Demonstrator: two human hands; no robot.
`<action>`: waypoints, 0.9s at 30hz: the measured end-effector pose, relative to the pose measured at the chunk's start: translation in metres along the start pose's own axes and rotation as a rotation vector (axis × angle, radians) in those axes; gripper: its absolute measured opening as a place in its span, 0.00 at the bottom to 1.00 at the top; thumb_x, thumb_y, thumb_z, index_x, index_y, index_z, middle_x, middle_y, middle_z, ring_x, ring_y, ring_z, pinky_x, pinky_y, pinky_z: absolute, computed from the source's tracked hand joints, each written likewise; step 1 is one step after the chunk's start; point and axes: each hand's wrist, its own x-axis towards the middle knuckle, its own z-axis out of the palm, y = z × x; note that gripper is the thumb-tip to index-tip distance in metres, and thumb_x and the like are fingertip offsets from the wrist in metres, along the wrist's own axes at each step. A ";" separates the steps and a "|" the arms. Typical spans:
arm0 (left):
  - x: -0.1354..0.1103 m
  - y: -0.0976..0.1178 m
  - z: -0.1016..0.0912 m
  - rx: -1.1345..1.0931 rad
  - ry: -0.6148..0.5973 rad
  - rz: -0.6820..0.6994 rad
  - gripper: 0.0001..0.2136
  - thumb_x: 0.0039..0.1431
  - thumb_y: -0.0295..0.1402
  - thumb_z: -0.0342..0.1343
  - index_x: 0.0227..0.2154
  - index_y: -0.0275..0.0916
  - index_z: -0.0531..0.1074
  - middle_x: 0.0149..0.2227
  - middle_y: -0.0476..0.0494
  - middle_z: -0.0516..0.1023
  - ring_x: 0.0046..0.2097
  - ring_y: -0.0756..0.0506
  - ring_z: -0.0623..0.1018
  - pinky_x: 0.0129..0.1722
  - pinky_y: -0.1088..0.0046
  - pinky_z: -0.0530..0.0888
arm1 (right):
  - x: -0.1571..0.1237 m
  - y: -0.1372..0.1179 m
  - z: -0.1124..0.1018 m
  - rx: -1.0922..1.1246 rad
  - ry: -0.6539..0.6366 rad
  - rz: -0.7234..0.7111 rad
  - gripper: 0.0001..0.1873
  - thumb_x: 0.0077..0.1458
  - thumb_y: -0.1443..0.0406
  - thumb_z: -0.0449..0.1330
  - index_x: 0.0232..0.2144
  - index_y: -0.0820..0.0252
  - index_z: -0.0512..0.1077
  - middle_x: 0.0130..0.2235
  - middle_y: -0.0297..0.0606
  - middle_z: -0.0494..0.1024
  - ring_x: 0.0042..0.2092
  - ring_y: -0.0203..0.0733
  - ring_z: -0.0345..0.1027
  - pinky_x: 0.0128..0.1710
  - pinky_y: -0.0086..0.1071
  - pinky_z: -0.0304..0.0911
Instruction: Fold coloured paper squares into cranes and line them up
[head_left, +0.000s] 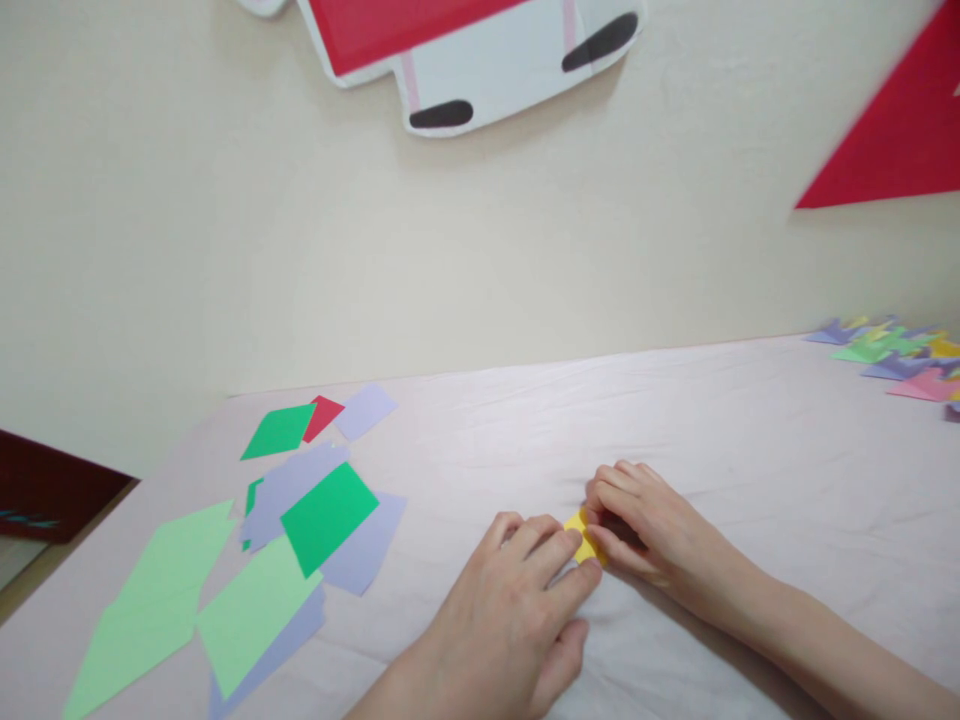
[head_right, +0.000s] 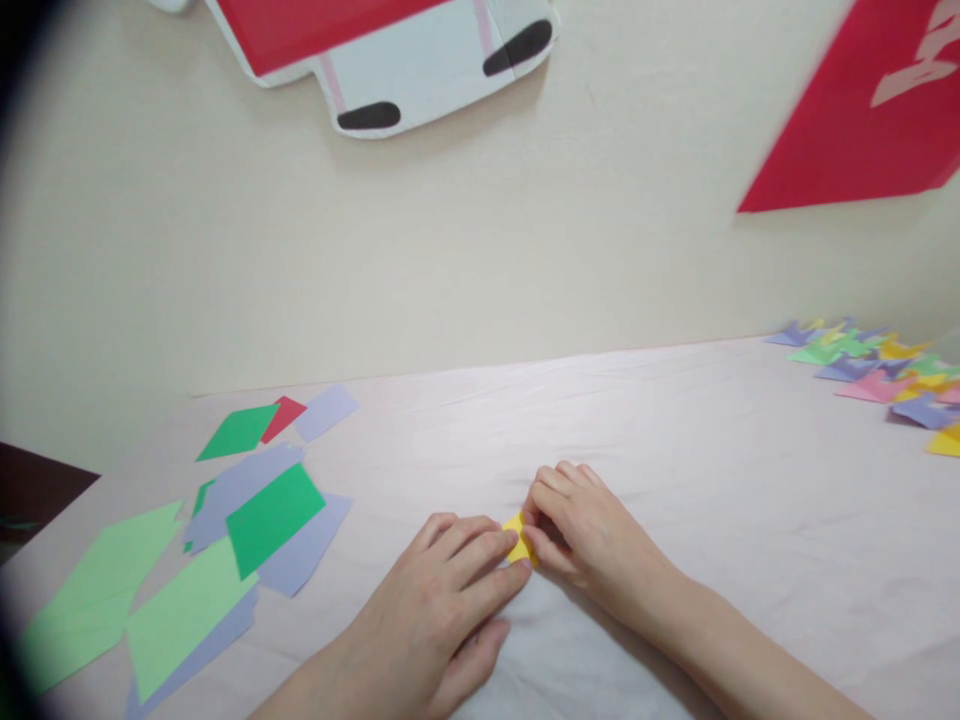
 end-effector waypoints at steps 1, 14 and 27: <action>0.000 0.000 0.000 0.003 -0.008 0.000 0.15 0.62 0.31 0.52 0.52 0.41 0.66 0.53 0.42 0.72 0.54 0.40 0.67 0.54 0.59 0.63 | 0.000 0.000 0.000 -0.009 -0.002 0.002 0.07 0.58 0.72 0.56 0.29 0.59 0.66 0.32 0.37 0.72 0.36 0.43 0.61 0.37 0.37 0.56; 0.004 0.003 -0.002 0.022 -0.010 -0.010 0.14 0.61 0.30 0.52 0.50 0.40 0.66 0.50 0.42 0.73 0.53 0.40 0.68 0.53 0.58 0.64 | 0.002 -0.003 0.003 -0.104 -0.002 0.013 0.07 0.57 0.73 0.56 0.28 0.59 0.66 0.32 0.38 0.73 0.34 0.43 0.62 0.37 0.37 0.56; 0.002 0.004 0.007 0.031 0.014 -0.032 0.15 0.62 0.31 0.52 0.51 0.41 0.66 0.53 0.43 0.72 0.54 0.40 0.68 0.53 0.58 0.64 | -0.004 -0.005 -0.015 0.267 -0.088 0.175 0.10 0.51 0.72 0.58 0.36 0.56 0.65 0.39 0.36 0.72 0.43 0.44 0.62 0.43 0.38 0.60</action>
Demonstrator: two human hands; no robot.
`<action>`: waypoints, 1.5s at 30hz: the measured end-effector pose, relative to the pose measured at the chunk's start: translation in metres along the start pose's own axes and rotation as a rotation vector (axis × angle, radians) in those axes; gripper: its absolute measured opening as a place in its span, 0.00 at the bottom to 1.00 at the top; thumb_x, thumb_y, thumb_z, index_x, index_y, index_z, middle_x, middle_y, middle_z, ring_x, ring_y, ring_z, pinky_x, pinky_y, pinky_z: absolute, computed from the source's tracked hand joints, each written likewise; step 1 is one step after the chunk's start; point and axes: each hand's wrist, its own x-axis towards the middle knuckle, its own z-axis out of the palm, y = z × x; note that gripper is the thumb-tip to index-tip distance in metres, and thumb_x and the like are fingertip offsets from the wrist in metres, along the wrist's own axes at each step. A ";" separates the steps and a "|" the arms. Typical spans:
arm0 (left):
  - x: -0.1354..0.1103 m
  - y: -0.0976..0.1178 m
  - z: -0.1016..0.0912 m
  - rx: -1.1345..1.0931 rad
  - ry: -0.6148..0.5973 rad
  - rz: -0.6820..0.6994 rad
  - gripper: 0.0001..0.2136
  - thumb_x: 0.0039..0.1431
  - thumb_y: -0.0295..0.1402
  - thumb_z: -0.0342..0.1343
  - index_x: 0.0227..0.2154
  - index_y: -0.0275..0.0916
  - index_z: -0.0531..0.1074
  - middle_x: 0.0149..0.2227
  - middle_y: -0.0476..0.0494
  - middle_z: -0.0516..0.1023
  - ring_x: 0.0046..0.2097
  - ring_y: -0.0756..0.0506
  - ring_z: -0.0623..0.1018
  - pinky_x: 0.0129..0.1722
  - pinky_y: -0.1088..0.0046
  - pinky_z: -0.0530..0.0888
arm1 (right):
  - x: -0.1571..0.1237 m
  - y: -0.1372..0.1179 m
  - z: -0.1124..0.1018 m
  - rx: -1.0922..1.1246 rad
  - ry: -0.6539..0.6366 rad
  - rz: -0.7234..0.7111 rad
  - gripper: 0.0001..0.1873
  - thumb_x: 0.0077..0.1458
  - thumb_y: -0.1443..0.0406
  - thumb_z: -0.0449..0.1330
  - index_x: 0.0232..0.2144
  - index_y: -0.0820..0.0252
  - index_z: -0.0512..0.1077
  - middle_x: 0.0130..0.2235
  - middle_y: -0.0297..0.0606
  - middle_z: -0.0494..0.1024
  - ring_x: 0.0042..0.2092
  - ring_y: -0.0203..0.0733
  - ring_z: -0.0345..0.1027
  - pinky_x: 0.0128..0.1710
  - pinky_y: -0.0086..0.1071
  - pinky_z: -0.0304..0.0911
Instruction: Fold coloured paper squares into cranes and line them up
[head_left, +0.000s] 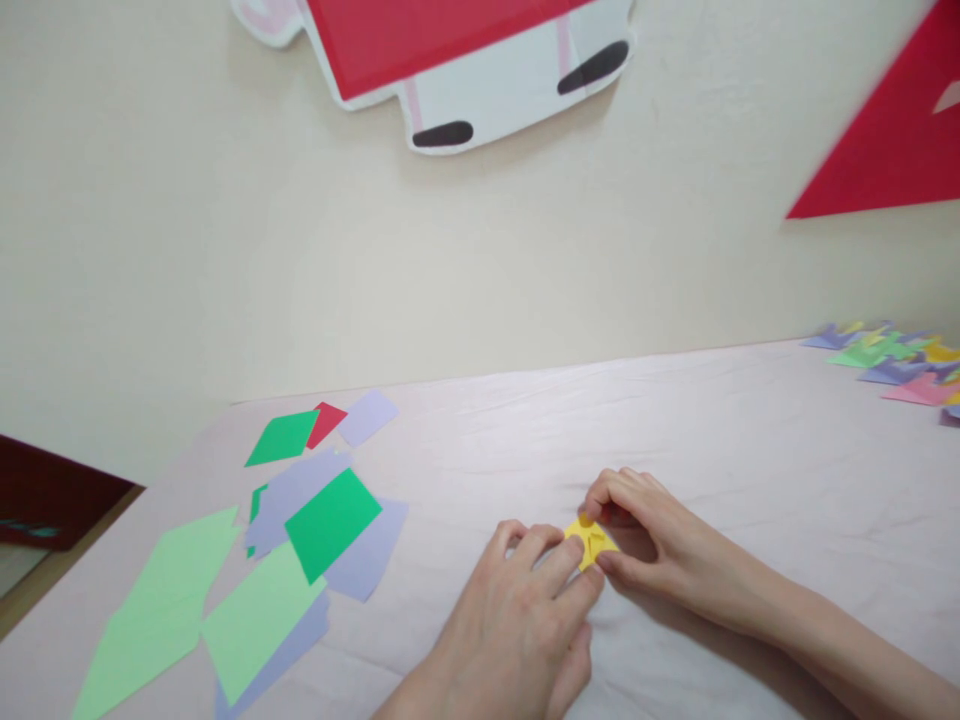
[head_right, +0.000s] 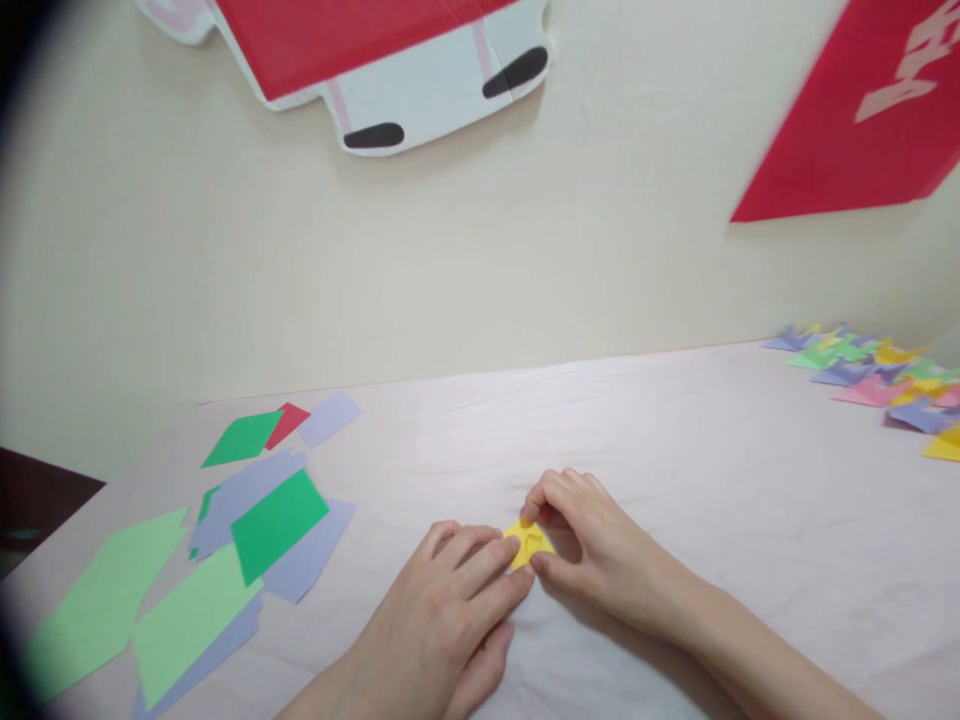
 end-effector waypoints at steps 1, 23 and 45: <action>0.000 0.000 0.000 0.003 0.003 -0.001 0.15 0.62 0.30 0.52 0.52 0.41 0.66 0.53 0.43 0.72 0.54 0.40 0.68 0.53 0.58 0.64 | 0.000 -0.001 0.000 -0.006 0.002 0.008 0.10 0.50 0.73 0.58 0.35 0.56 0.65 0.39 0.36 0.72 0.42 0.44 0.62 0.43 0.38 0.60; -0.001 0.003 -0.002 -0.015 -0.007 -0.020 0.15 0.60 0.28 0.51 0.50 0.40 0.66 0.56 0.43 0.70 0.53 0.39 0.67 0.52 0.58 0.66 | 0.010 0.005 0.002 0.191 0.091 0.050 0.18 0.41 0.77 0.48 0.33 0.57 0.67 0.31 0.33 0.69 0.35 0.40 0.64 0.35 0.33 0.60; 0.000 0.032 0.004 0.191 0.036 -0.280 0.22 0.57 0.29 0.52 0.56 0.37 0.65 0.53 0.35 0.70 0.49 0.35 0.67 0.48 0.51 0.68 | -0.028 -0.025 0.019 -0.059 0.207 0.003 0.16 0.47 0.75 0.58 0.40 0.58 0.67 0.45 0.40 0.71 0.48 0.48 0.62 0.50 0.43 0.58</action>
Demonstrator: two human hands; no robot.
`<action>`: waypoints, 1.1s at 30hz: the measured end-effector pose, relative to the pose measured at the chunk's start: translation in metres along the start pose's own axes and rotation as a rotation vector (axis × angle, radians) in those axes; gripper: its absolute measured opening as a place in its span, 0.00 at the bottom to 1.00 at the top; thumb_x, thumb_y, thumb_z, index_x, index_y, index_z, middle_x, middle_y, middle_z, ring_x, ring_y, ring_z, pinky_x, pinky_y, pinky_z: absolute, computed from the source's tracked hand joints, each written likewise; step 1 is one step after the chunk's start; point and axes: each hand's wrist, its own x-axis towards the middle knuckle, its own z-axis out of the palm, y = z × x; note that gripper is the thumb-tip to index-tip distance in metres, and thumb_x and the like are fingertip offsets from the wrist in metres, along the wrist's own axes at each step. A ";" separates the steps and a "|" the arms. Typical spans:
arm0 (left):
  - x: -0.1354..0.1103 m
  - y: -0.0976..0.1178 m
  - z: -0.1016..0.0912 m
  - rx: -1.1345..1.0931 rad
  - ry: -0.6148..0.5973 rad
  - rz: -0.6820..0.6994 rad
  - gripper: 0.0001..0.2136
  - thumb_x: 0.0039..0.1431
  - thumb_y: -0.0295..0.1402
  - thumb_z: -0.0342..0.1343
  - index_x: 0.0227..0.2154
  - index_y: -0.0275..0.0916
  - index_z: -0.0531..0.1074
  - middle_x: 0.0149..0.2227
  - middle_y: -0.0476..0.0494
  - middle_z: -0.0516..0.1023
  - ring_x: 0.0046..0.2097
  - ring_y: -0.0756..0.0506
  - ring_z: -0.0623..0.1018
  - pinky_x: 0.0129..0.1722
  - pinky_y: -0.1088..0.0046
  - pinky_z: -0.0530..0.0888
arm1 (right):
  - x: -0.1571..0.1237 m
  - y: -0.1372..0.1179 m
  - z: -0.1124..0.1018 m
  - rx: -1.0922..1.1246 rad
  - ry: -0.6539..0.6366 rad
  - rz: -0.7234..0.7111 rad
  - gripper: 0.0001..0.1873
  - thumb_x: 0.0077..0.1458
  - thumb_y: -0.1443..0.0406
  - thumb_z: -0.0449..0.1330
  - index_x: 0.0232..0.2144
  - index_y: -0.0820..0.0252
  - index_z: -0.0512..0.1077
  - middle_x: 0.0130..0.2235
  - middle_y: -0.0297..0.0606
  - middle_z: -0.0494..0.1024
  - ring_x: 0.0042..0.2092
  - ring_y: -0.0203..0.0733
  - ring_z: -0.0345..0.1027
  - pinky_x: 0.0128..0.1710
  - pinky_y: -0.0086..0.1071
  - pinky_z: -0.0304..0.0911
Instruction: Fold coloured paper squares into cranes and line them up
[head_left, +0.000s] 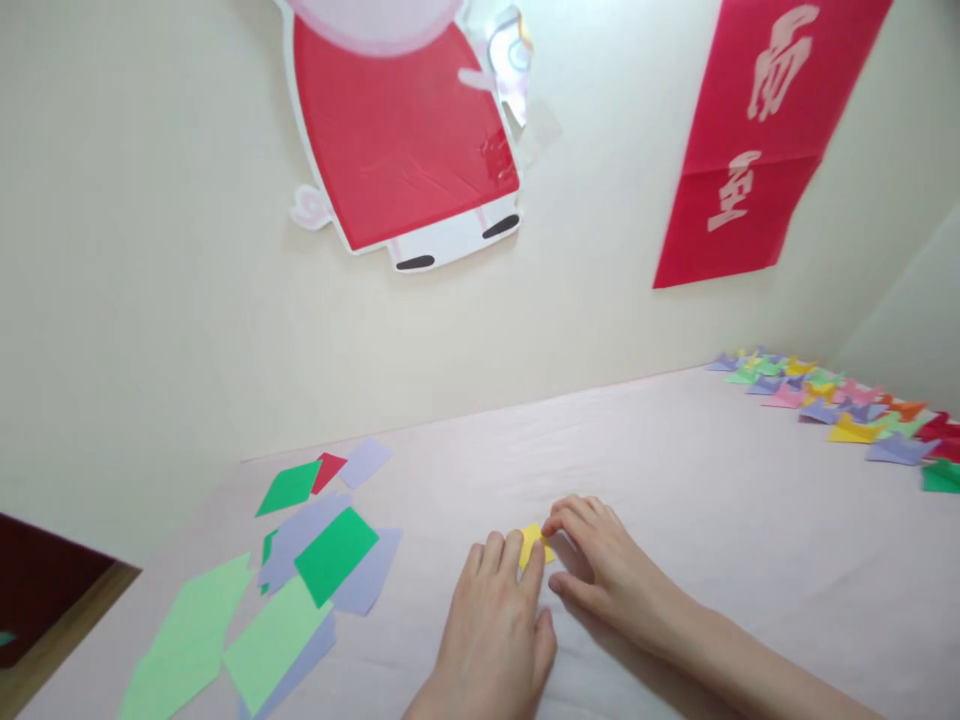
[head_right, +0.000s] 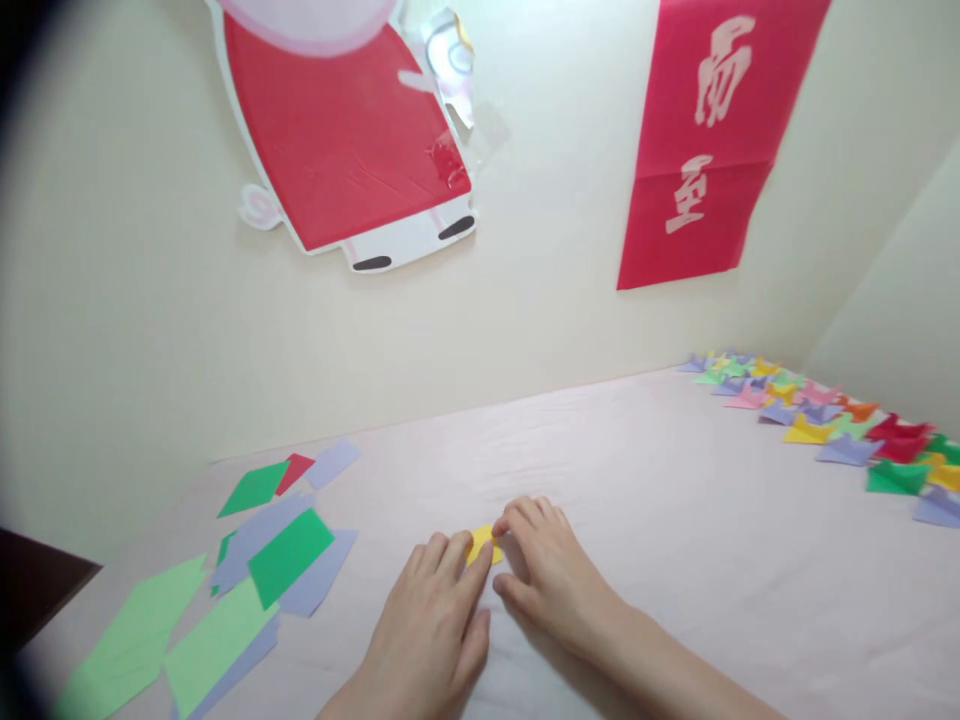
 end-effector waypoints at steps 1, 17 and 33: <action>0.001 0.000 -0.003 0.003 -0.011 -0.008 0.21 0.58 0.30 0.52 0.55 0.38 0.66 0.51 0.36 0.71 0.48 0.35 0.68 0.48 0.52 0.68 | 0.000 -0.001 0.001 -0.012 0.001 -0.017 0.15 0.48 0.75 0.58 0.39 0.57 0.68 0.44 0.40 0.72 0.48 0.47 0.62 0.50 0.43 0.59; 0.012 -0.024 0.010 -0.244 0.119 0.053 0.03 0.62 0.25 0.53 0.36 0.39 0.69 0.39 0.44 0.72 0.41 0.42 0.70 0.41 0.63 0.68 | 0.017 0.018 -0.002 0.143 -0.110 -0.171 0.11 0.53 0.77 0.61 0.35 0.58 0.73 0.39 0.36 0.73 0.45 0.43 0.63 0.46 0.37 0.60; 0.020 -0.032 0.024 -0.486 0.233 -0.062 0.09 0.61 0.21 0.50 0.28 0.40 0.62 0.34 0.48 0.70 0.38 0.45 0.70 0.38 0.68 0.66 | 0.026 0.011 0.006 0.059 -0.076 -0.003 0.07 0.56 0.74 0.59 0.28 0.59 0.70 0.33 0.35 0.71 0.39 0.42 0.62 0.41 0.37 0.56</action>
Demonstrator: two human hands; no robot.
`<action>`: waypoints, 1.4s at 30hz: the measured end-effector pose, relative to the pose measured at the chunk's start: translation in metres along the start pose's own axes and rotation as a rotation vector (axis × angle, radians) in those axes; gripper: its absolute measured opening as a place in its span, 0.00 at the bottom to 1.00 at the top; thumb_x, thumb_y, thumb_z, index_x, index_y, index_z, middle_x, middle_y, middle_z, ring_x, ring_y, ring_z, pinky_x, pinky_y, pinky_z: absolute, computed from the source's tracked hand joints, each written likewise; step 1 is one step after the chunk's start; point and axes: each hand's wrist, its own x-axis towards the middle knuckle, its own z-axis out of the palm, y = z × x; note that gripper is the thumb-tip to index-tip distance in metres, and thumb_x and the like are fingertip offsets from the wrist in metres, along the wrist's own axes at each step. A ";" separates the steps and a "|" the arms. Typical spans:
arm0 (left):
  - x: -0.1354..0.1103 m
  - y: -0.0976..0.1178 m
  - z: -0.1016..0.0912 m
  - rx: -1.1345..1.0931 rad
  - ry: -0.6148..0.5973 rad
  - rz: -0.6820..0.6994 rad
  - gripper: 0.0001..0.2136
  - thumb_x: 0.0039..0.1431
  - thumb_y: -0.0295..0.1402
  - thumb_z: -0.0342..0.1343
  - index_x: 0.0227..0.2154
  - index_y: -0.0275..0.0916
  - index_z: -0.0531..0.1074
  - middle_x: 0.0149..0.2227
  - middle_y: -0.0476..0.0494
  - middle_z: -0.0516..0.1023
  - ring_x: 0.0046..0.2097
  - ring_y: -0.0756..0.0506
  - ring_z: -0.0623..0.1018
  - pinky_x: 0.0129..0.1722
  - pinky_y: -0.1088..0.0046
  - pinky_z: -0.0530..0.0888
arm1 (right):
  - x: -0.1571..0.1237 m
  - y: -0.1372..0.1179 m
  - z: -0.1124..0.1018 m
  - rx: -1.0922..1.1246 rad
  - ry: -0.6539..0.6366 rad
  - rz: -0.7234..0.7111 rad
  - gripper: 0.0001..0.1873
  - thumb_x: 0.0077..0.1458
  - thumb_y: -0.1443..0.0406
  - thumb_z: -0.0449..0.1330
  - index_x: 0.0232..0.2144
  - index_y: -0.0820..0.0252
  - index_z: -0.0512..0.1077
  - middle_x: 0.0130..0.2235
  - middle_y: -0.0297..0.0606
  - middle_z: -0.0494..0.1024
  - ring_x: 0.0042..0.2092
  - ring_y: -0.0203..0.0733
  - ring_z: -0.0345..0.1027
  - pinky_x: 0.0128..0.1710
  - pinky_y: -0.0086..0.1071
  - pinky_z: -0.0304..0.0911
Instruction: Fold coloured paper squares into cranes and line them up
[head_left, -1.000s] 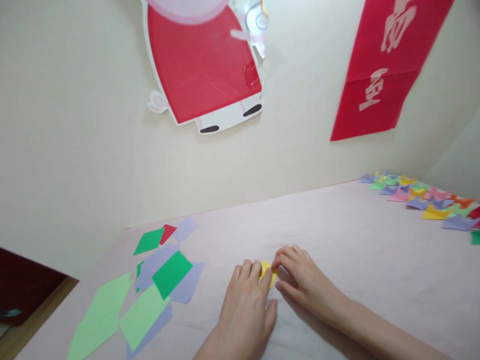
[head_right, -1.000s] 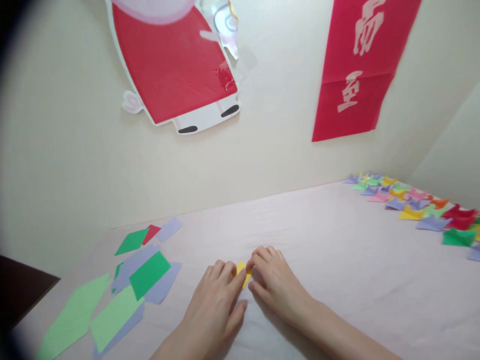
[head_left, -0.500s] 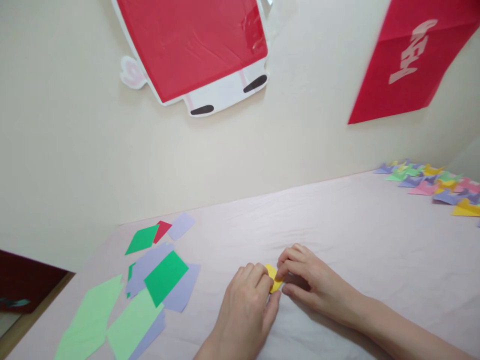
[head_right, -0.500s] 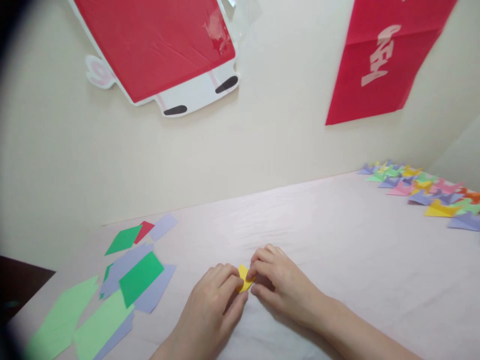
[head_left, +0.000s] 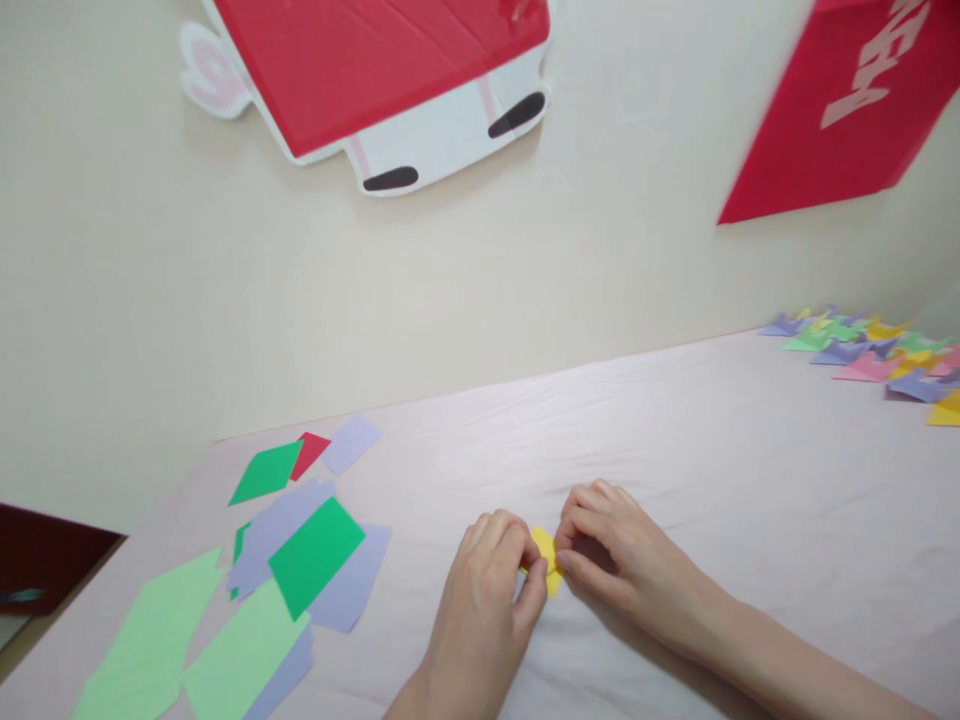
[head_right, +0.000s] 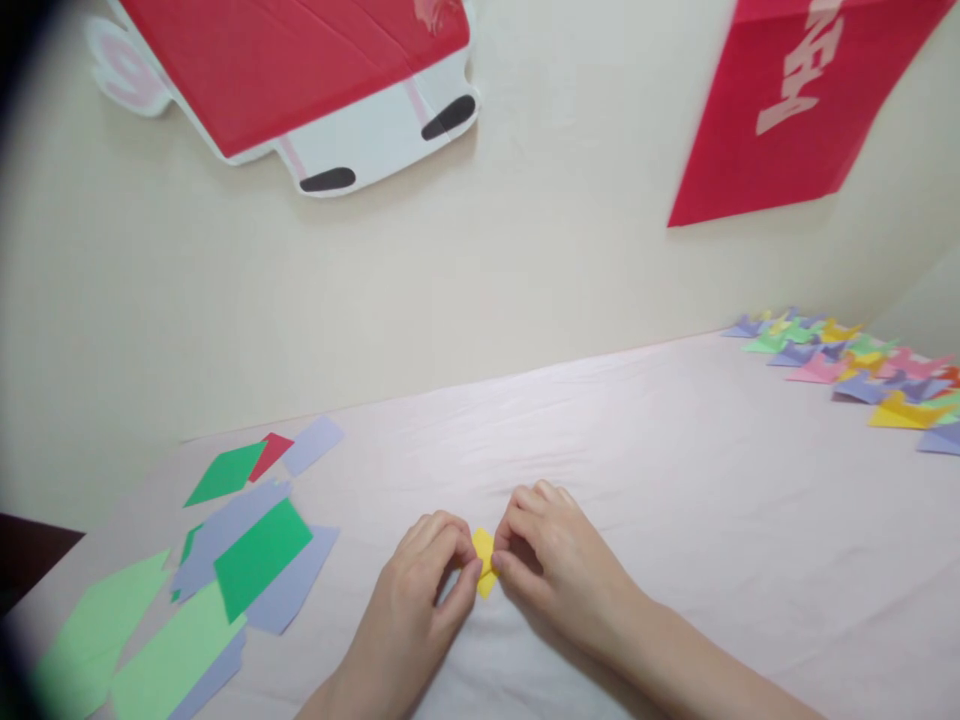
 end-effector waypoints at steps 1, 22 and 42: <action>0.001 0.000 0.000 0.012 -0.004 -0.003 0.09 0.61 0.21 0.50 0.28 0.40 0.62 0.33 0.48 0.70 0.37 0.45 0.69 0.37 0.68 0.66 | 0.000 0.000 0.001 -0.008 0.001 0.001 0.07 0.56 0.74 0.59 0.28 0.59 0.69 0.33 0.35 0.71 0.39 0.42 0.62 0.40 0.37 0.56; 0.005 0.001 0.003 0.074 -0.038 -0.049 0.10 0.57 0.19 0.49 0.27 0.41 0.59 0.33 0.47 0.68 0.37 0.43 0.68 0.37 0.66 0.64 | -0.001 0.004 0.006 -0.076 0.036 -0.008 0.08 0.54 0.75 0.55 0.28 0.58 0.65 0.33 0.35 0.69 0.38 0.43 0.60 0.38 0.37 0.56; 0.007 0.002 0.006 0.160 -0.069 -0.063 0.10 0.56 0.19 0.48 0.28 0.41 0.59 0.33 0.46 0.69 0.38 0.42 0.69 0.37 0.65 0.65 | -0.001 0.001 0.001 -0.029 -0.008 -0.023 0.10 0.55 0.76 0.55 0.31 0.57 0.71 0.33 0.35 0.72 0.39 0.43 0.63 0.40 0.38 0.56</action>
